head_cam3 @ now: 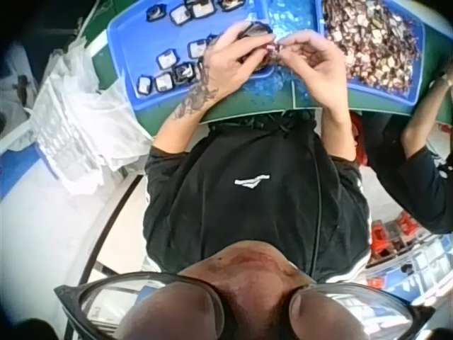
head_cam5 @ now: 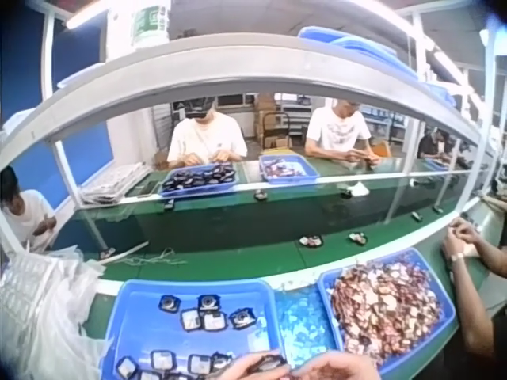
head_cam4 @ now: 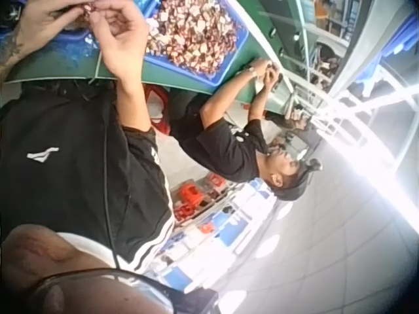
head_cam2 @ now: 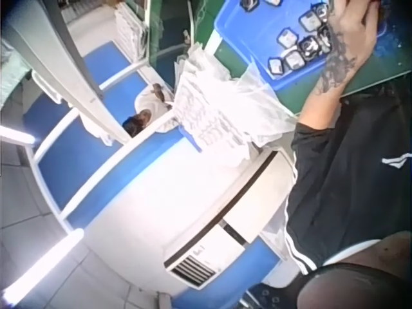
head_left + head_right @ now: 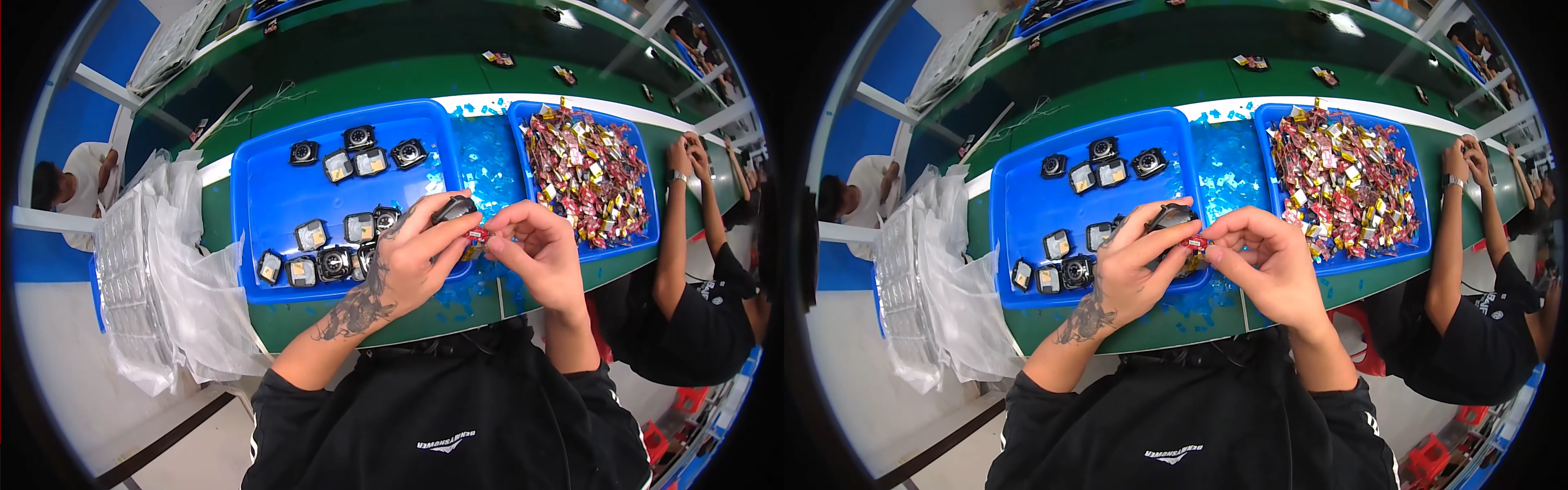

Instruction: Assembling small electronic components, likely smartwatches or similar devices, on a factory production line.

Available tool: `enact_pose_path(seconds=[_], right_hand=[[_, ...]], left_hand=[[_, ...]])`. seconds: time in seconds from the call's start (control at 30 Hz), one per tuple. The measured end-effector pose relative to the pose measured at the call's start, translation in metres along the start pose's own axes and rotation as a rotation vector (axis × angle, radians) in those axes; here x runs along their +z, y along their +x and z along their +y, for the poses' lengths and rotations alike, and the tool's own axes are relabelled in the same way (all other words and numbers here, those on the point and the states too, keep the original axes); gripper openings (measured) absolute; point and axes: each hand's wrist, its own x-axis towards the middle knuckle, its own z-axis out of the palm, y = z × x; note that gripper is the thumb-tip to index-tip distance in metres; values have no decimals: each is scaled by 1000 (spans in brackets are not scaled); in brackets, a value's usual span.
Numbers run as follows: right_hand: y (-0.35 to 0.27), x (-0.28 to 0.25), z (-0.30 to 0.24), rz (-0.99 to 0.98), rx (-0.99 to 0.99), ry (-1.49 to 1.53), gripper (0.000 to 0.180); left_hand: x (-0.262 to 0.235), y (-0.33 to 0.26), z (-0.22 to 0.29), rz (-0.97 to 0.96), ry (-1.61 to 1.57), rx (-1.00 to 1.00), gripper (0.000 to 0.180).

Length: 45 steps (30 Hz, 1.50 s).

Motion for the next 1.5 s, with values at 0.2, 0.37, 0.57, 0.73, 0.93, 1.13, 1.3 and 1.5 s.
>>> enact_pose_path(seconds=[0.2,0.37,0.57,0.73,0.93,1.13,1.3,1.5], right_hand=[[1,-7,-12,-28,-233,-385,9],[0,-6,-11,-12,-183,-432,7],[-2,9,-4,64,-132,-344,15],[7,8,10,107,-130,-332,23],[11,8,12,117,-130,-356,35],[13,10,9,130,-145,-480,37],[13,8,13,162,-201,-557,40],[11,25,17,168,-174,-430,42]], left_hand=[[-6,-2,-3,-126,-192,-67,25],[-2,-2,1,-157,-699,-428,15],[-2,1,-3,-207,-669,-512,15],[2,-3,-4,-108,-840,-494,38],[-5,4,5,-169,-766,-526,55],[-1,3,3,-126,-741,-516,53],[3,2,3,-104,-796,-541,45],[2,-3,-7,-52,-853,-611,34]])
